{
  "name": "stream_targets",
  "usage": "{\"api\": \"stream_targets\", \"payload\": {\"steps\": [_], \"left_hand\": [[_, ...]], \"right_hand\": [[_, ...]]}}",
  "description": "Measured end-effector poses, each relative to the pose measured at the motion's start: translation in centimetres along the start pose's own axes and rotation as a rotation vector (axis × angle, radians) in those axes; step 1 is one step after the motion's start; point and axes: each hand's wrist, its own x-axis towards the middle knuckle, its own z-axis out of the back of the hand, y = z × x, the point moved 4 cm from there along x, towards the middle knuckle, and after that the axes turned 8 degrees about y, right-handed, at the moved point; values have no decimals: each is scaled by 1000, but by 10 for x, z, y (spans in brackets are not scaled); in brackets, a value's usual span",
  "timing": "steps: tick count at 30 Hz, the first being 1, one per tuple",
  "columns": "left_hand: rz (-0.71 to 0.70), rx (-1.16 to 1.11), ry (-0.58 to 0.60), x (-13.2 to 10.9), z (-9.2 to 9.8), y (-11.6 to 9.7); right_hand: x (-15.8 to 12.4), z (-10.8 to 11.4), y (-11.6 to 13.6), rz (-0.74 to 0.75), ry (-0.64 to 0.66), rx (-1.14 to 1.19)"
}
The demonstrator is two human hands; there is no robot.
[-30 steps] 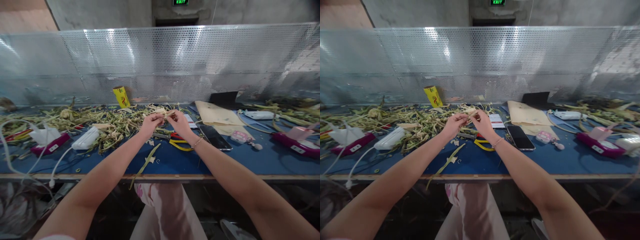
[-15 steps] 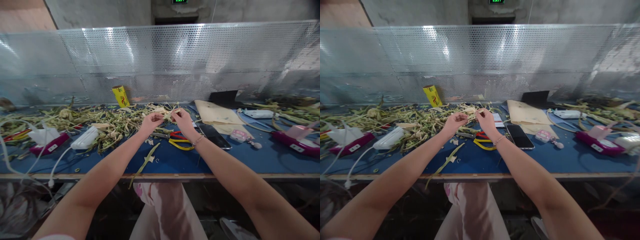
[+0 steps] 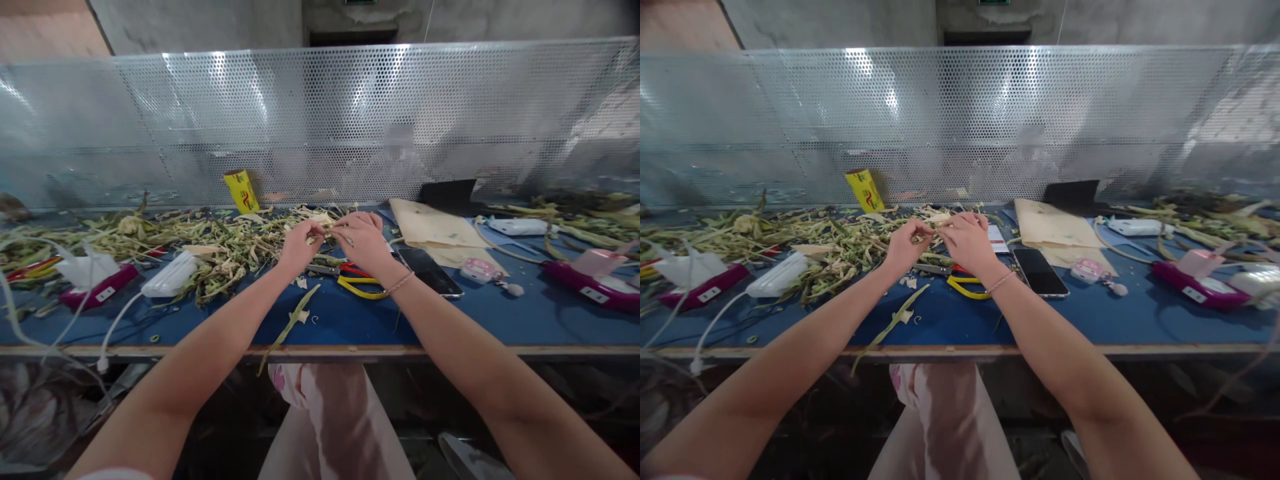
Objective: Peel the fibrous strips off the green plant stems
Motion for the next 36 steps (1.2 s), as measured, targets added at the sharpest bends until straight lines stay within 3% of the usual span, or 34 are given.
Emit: {"api": "stream_targets", "payload": {"steps": [4,14,22,36], "left_hand": [[-7,108,52,-1,-1,-5],[-57,192,144,0,-4,-9],[-100,281,180,0,-4,-12],[-117,298,259,2,-4,-10]], "right_hand": [[4,-8,-9,-54,36,88],[5,-16,-25,-246,279,474],[4,-21,-27,-288,329,676],[3,-14,-26,-229,399,596]]}}
